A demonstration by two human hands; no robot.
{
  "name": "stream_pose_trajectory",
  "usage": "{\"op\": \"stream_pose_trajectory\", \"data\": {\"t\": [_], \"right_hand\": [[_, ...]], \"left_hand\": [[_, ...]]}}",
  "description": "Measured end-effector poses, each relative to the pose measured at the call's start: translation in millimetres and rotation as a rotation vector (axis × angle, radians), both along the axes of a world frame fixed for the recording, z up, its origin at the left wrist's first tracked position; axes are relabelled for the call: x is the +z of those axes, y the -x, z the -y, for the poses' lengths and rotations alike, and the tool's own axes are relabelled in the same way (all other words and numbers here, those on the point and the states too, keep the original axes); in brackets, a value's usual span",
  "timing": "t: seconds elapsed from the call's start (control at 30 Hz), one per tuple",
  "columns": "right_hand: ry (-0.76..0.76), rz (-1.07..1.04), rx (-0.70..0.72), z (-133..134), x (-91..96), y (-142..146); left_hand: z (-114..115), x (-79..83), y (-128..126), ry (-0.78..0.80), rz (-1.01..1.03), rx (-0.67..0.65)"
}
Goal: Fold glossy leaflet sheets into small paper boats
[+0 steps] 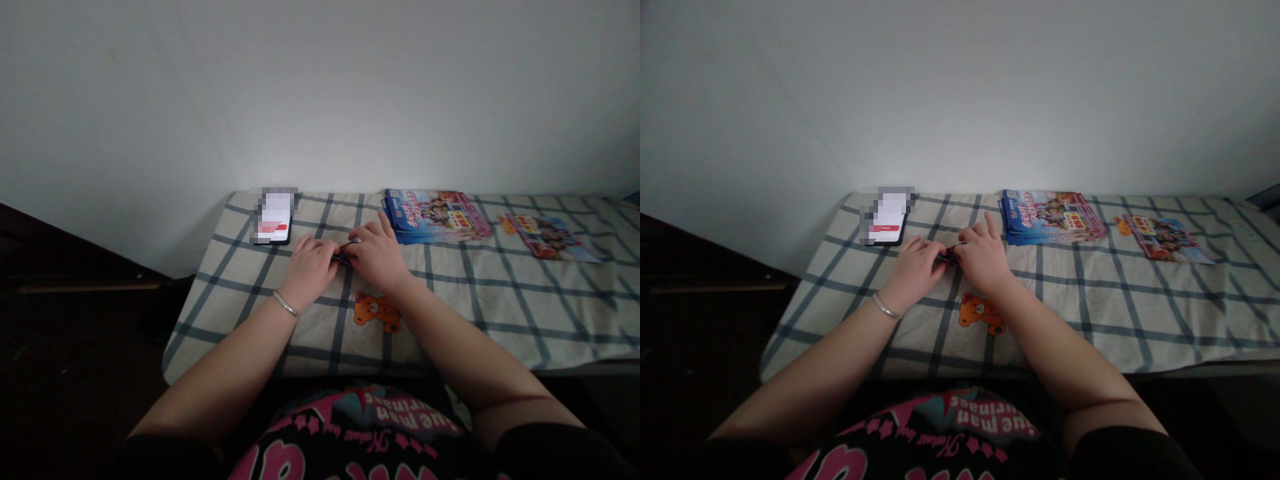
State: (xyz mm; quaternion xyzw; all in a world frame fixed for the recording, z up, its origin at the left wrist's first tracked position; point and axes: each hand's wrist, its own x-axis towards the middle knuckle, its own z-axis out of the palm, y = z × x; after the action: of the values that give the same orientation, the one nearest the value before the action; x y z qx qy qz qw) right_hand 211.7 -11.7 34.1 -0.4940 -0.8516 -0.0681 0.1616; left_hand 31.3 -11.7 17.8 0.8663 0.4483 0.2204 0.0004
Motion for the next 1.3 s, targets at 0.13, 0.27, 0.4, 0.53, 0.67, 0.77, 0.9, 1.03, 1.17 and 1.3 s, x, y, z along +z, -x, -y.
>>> {"op": "stream_pose_trajectory", "data": {"t": [0.13, 0.27, 0.4, 0.53, 0.67, 0.77, 0.9, 1.03, 1.17, 1.3], "right_hand": [[0.039, 0.05, -0.013, 0.0, 3.4, 2.7], [0.066, 0.096, 0.008, -0.9, 4.0, 3.7], [0.1, 0.133, 0.063, -3.6, 5.9, 4.1], [0.125, 0.149, 0.07, -7.3, 6.9, 4.8], [0.119, 0.136, 0.09, -10.3, 4.3, 5.0], [0.117, 0.128, 0.092, -11.0, 2.8, 3.8], [0.132, 0.127, 0.053, -8.6, 4.8, -0.1], [0.151, 0.144, 0.034, -4.6, 10.0, -8.5], [0.134, 0.186, -0.011, -1.0, 15.4, -18.2], [0.122, 0.183, -0.056, -0.1, 16.7, -20.9]], "left_hand": [[-0.9, 9.1, 7.5, 0.002, 0.016, -0.033], [-2.2, 12.7, 10.9, -0.031, 0.029, -0.034], [-2.8, 9.8, 10.6, -0.044, 0.049, -0.03], [-2.4, 8.6, 10.2, -0.05, 0.052, -0.028], [-1.4, 9.6, 10.1, -0.037, 0.038, -0.028], [-1.3, 9.8, 10.9, -0.034, 0.032, -0.019], [-2.5, 9.4, 12.1, -0.04, 0.034, -0.028], [-3.3, 9.3, 11.8, -0.034, 0.032, -0.025], [-3.0, 10.1, 10.8, -0.035, 0.031, -0.015], [-2.8, 10.1, 10.5, -0.036, 0.034, -0.014]]}}
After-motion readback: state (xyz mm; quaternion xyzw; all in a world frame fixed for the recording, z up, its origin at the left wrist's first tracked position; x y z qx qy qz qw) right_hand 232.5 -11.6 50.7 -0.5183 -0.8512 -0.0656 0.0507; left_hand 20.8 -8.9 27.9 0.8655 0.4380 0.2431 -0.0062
